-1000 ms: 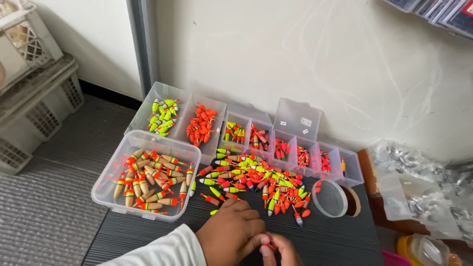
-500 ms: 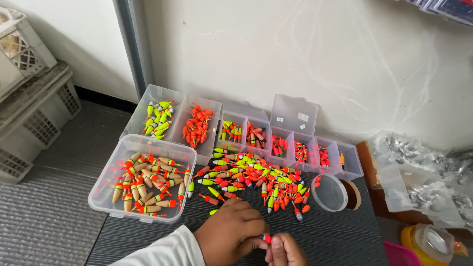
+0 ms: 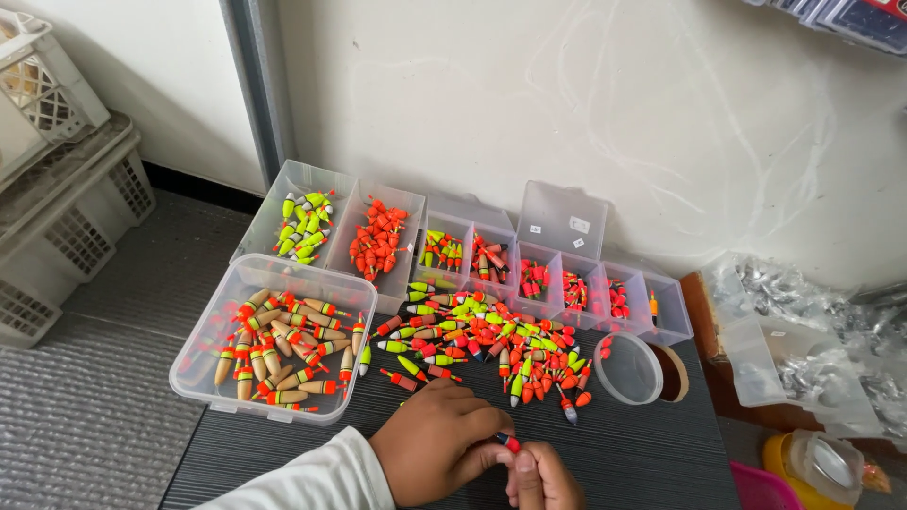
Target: Assembling fishing floats by joining the float body with the stem.
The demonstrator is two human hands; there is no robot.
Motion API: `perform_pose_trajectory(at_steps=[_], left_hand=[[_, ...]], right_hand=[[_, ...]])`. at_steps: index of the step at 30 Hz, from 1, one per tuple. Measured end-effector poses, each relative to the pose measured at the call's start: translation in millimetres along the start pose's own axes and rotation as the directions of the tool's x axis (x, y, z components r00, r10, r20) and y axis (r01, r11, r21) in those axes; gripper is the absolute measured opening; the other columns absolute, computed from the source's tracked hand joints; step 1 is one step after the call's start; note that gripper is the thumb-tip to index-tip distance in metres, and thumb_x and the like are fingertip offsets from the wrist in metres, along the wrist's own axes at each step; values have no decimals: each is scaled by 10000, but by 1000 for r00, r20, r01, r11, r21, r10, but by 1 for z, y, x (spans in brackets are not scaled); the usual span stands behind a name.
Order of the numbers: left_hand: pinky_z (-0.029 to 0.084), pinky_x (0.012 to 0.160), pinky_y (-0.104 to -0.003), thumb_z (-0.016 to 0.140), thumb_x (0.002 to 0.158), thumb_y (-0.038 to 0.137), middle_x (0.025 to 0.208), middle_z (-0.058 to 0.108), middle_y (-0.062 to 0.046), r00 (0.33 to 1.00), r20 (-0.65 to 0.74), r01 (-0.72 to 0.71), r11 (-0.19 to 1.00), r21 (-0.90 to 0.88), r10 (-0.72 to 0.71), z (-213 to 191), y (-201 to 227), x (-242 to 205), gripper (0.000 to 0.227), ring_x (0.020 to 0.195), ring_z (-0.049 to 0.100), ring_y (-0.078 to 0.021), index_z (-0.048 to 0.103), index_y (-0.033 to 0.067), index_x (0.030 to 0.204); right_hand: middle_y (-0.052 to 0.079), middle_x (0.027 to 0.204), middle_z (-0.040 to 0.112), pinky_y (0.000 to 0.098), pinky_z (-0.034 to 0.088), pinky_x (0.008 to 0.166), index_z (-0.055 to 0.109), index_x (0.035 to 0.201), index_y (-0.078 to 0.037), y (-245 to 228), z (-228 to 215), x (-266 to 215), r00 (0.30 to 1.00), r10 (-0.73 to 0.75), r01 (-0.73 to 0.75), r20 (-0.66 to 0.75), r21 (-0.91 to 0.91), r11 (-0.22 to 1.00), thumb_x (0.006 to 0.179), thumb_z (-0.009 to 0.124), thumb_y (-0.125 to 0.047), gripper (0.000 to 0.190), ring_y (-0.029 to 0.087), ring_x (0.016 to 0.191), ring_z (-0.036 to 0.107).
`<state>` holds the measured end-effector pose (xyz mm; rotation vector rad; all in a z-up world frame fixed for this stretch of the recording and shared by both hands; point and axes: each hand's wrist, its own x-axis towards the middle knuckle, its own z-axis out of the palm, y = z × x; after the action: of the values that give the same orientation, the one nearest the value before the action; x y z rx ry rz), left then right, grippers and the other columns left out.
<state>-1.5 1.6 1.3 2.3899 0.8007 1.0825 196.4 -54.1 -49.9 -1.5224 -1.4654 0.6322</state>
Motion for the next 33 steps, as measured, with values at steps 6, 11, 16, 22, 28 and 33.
perform_pose_trajectory(at_steps=[6, 11, 16, 22, 28, 33], left_hand=[[434, 666, -435, 565, 1032, 334, 805, 695, -19, 998, 7, 56, 998, -20, -56, 4, -4, -2, 216, 739, 652, -292, 663, 153, 966], [438, 685, -430, 543, 1042, 315, 864, 698, -17, 1000, -16, -5, 998, -55, 5, 1, -5, -1, 192, 773, 656, -294, 655, 159, 1046], [466, 733, -442, 558, 1020, 342, 912, 720, -42, 999, 6, 44, 994, -97, -43, -2, 1, 1, 229, 823, 681, -302, 642, 131, 1046], [440, 653, -446, 572, 1019, 323, 816, 698, -42, 996, 47, 76, 997, -30, -75, 2, -4, 0, 213, 750, 660, -307, 657, 139, 952], [453, 724, -434, 609, 945, 109, 889, 704, -33, 1000, 29, -7, 998, -60, 9, 2, -4, -1, 155, 787, 659, -301, 654, 146, 1089], [455, 728, -431, 538, 1026, 324, 902, 714, -32, 996, 57, 70, 996, -60, -66, -5, 1, 3, 200, 822, 679, -292, 653, 160, 1039]], right_hand=[[0, 458, 610, 254, 470, 438, 770, 730, -133, 8, 3, -1, 998, 65, -65, -18, -23, 998, 891, 554, -401, 380, 117, 405, 539], [4, 426, 576, 252, 472, 427, 759, 697, -131, 7, 2, 1, 999, 42, -42, 22, 5, 999, 896, 559, -387, 381, 112, 384, 520], [-31, 454, 591, 250, 468, 434, 761, 726, -171, -1, 4, 0, 1000, 17, -17, 4, -75, 997, 901, 560, -365, 330, 91, 403, 521], [1, 474, 626, 258, 484, 464, 829, 781, -158, -6, 5, -2, 990, 138, -138, -6, -72, 988, 872, 567, -389, 361, 121, 433, 549], [13, 475, 626, 264, 507, 468, 775, 740, -114, 4, -3, 2, 984, 149, -151, 99, 8, 989, 907, 552, -347, 364, 119, 444, 551], [-22, 506, 645, 261, 509, 495, 786, 804, -147, -9, -5, 3, 985, 136, -130, 107, -63, 990, 915, 540, -367, 349, 108, 461, 580]])
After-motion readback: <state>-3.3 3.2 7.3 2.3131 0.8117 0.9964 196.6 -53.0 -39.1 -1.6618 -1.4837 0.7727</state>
